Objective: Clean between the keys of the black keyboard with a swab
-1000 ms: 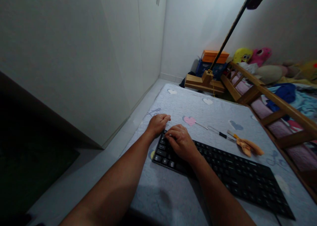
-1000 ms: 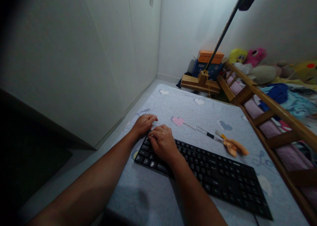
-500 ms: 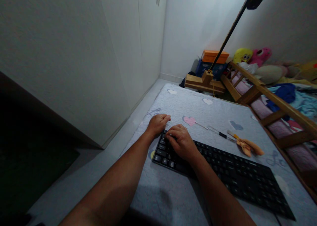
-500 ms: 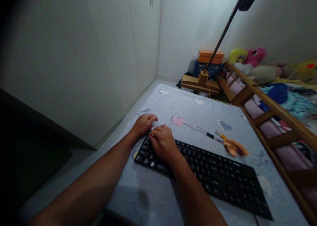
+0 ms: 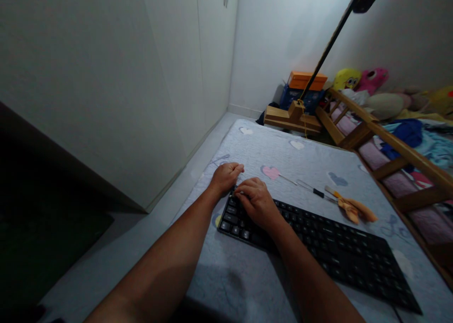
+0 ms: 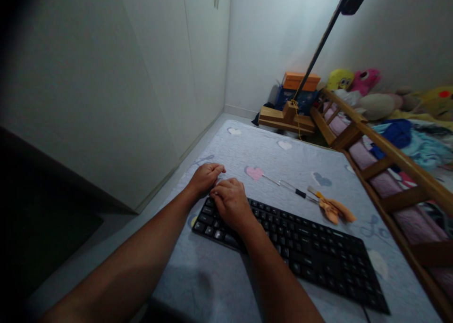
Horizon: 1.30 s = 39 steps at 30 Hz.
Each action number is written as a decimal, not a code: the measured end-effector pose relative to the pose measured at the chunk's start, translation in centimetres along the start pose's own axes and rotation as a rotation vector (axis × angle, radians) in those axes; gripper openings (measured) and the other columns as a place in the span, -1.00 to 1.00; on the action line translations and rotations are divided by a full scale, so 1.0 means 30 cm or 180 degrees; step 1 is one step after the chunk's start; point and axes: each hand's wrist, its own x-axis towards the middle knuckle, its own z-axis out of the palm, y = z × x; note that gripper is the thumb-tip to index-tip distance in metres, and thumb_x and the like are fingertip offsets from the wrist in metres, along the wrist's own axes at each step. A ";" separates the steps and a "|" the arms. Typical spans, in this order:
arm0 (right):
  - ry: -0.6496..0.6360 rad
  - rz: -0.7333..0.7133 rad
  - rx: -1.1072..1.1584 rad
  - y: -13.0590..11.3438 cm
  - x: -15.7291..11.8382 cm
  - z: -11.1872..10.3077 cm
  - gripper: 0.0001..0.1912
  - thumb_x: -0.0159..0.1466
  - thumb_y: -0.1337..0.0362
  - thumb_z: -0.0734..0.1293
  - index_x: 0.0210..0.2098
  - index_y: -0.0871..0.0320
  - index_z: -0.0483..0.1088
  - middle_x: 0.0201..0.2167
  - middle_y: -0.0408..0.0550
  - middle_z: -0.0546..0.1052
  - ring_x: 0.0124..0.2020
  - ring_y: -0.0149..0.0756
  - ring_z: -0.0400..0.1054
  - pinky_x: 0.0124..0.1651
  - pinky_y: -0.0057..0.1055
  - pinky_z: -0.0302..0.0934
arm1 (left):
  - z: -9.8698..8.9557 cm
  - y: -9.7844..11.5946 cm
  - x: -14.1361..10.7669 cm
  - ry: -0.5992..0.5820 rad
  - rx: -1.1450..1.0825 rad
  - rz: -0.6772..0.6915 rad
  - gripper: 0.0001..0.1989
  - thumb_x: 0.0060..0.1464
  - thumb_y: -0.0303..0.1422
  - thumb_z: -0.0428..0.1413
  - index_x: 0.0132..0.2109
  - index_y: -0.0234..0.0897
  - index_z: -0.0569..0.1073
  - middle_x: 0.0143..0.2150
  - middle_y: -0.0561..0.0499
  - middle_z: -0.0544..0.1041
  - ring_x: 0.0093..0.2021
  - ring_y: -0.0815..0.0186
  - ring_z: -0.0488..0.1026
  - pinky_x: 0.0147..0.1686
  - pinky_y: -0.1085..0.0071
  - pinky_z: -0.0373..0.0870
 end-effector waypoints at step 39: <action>0.0197 0.0095 -0.0047 0.031 0.001 0.005 -0.85 0.29 0.41 0.30 -0.32 0.10 0.51 -0.28 -0.06 0.59 -0.15 -0.20 0.34 -0.01 -0.19 0.15 | 0.000 -0.003 0.000 0.0044 0.0033 0.0064 -0.54 0.22 -0.13 -0.09 -0.25 -0.34 0.61 -0.54 0.01 0.52 -0.42 0.28 0.44 -0.36 0.41 0.28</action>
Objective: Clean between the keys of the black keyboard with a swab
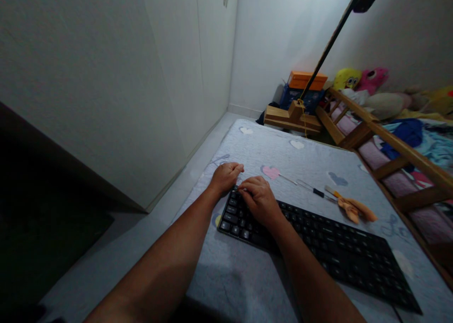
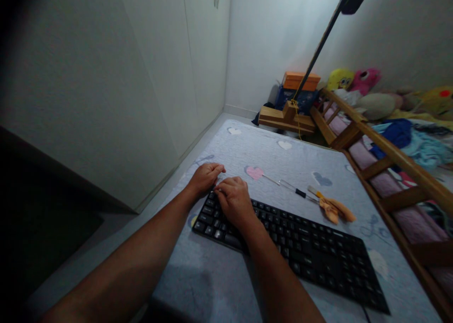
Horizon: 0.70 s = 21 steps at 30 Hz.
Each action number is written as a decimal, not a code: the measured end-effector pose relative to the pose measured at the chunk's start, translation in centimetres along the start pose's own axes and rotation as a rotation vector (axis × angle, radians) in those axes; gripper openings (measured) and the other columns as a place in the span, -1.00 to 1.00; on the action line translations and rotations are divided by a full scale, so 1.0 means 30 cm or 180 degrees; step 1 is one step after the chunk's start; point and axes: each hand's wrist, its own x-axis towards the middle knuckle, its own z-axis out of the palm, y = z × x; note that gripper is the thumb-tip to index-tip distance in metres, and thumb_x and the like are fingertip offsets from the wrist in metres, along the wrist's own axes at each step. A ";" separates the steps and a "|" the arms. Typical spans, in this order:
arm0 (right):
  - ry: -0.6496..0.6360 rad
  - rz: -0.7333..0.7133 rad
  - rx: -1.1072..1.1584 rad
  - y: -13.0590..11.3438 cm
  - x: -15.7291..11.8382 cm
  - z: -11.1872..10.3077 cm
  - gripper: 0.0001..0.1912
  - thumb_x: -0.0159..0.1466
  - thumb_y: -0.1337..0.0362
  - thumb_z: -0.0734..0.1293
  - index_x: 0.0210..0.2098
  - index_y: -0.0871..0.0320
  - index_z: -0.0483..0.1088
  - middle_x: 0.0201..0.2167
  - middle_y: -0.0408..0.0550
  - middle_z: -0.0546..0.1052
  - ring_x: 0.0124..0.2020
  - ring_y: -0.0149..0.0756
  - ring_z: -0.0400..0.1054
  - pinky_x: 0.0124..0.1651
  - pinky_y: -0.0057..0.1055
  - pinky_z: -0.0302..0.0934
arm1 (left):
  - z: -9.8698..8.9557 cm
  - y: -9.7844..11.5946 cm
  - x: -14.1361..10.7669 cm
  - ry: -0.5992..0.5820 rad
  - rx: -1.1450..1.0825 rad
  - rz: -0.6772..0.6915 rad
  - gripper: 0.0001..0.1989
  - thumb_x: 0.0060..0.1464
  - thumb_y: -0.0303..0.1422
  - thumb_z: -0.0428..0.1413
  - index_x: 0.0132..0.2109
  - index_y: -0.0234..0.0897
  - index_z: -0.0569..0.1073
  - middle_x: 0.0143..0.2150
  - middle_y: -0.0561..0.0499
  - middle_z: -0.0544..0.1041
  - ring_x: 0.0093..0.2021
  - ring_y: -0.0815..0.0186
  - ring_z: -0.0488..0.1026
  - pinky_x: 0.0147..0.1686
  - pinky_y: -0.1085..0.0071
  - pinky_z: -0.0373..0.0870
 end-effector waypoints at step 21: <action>0.0056 -0.0051 -0.0106 -0.004 -0.007 -0.020 -0.84 0.25 0.45 0.29 -0.41 0.13 0.45 -0.37 -0.07 0.54 -0.22 -0.22 0.30 -0.06 -0.22 0.13 | 0.005 -0.007 0.006 -0.0023 -0.0002 -0.0028 -0.54 0.22 -0.14 -0.09 -0.23 -0.35 0.60 -0.61 0.04 0.45 -0.47 0.30 0.41 -0.38 0.41 0.25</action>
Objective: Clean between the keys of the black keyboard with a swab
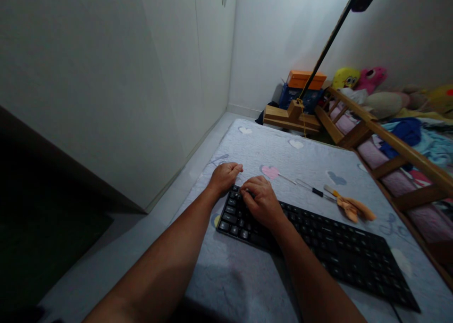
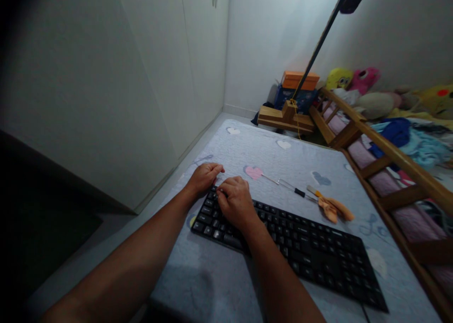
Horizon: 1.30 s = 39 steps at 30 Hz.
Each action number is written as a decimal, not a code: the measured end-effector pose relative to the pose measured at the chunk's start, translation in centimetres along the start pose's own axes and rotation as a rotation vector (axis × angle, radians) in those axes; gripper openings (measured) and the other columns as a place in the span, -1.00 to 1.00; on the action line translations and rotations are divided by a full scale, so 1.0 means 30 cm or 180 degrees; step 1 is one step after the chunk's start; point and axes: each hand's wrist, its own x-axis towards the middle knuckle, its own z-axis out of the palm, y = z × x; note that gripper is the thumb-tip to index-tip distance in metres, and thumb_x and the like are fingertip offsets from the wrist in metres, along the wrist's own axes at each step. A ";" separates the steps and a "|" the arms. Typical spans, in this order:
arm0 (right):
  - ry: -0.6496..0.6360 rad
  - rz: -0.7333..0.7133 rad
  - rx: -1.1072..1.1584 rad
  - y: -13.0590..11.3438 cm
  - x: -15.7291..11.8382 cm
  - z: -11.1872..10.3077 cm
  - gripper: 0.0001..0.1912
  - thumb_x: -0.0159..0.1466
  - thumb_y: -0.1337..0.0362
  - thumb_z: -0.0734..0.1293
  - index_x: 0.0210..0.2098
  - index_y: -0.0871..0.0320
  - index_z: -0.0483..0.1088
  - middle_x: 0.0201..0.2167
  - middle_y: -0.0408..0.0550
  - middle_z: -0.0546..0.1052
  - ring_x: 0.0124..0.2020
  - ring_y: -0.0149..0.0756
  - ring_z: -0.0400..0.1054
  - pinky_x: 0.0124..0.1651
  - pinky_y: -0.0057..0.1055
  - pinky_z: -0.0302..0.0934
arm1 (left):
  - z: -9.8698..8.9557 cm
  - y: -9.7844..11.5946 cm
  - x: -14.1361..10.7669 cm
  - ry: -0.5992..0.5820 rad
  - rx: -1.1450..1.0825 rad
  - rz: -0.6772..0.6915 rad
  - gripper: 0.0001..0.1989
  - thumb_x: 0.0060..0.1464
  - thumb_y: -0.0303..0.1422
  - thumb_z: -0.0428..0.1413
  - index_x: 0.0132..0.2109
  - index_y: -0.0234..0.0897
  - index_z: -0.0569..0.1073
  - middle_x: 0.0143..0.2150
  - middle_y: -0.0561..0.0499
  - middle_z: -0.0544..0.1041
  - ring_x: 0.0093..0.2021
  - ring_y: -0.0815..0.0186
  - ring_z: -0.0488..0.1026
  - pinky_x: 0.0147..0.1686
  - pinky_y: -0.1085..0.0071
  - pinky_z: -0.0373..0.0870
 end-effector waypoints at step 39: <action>-0.0256 -0.0030 0.0357 -0.017 0.000 0.006 -0.85 0.30 0.40 0.30 -0.31 0.10 0.51 -0.28 -0.07 0.57 -0.13 -0.22 0.31 0.02 -0.18 0.15 | 0.002 -0.005 0.002 -0.0084 -0.0162 -0.0045 -0.53 0.21 -0.09 -0.08 -0.23 -0.34 0.58 -0.67 0.10 0.36 -0.54 0.32 0.37 -0.45 0.42 0.22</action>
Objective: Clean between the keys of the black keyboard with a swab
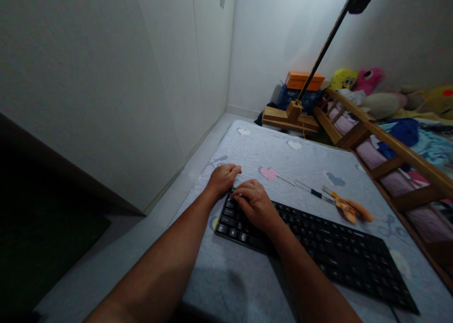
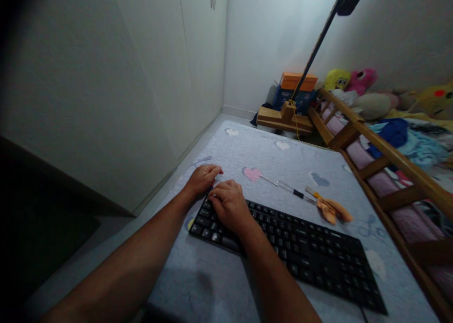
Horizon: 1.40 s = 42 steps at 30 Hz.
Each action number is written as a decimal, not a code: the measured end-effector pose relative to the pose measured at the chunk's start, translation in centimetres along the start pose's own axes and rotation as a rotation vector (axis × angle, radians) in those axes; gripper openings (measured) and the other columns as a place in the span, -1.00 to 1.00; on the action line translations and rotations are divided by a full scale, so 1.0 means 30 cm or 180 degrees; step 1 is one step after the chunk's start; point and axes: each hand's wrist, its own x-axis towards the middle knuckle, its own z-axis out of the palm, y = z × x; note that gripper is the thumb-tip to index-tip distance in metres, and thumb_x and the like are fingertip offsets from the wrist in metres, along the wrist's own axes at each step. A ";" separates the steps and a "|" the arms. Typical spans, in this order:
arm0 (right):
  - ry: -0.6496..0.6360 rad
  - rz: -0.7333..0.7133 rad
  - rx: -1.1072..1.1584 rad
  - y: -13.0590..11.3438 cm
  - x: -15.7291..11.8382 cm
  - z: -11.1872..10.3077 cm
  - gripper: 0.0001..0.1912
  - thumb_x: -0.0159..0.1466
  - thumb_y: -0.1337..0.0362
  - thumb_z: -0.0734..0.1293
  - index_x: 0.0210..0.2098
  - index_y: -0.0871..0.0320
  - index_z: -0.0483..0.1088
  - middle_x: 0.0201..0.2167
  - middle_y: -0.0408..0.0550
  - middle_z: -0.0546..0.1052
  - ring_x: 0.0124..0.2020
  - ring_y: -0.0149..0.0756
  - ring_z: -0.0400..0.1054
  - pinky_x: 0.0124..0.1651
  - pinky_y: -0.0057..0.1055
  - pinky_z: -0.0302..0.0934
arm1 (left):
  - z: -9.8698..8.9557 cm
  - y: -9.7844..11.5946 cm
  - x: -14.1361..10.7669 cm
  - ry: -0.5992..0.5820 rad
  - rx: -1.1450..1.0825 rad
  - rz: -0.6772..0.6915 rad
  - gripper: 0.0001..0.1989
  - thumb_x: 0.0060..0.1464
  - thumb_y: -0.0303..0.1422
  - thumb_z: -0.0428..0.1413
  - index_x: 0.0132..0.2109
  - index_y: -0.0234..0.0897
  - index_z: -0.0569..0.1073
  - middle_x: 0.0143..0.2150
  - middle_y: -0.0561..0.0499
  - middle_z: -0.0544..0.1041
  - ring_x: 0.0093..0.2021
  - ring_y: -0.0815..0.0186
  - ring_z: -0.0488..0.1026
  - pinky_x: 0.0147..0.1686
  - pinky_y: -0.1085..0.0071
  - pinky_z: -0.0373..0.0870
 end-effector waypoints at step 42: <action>0.0159 0.0134 -0.0330 -0.003 -0.011 -0.016 -0.83 0.28 0.43 0.28 -0.38 0.10 0.46 -0.32 -0.08 0.55 -0.16 -0.21 0.31 0.00 -0.20 0.12 | -0.007 0.014 -0.010 -0.0027 0.0028 -0.0076 -0.52 0.20 -0.08 -0.09 -0.23 -0.33 0.58 -0.66 0.09 0.39 -0.55 0.32 0.36 -0.45 0.43 0.22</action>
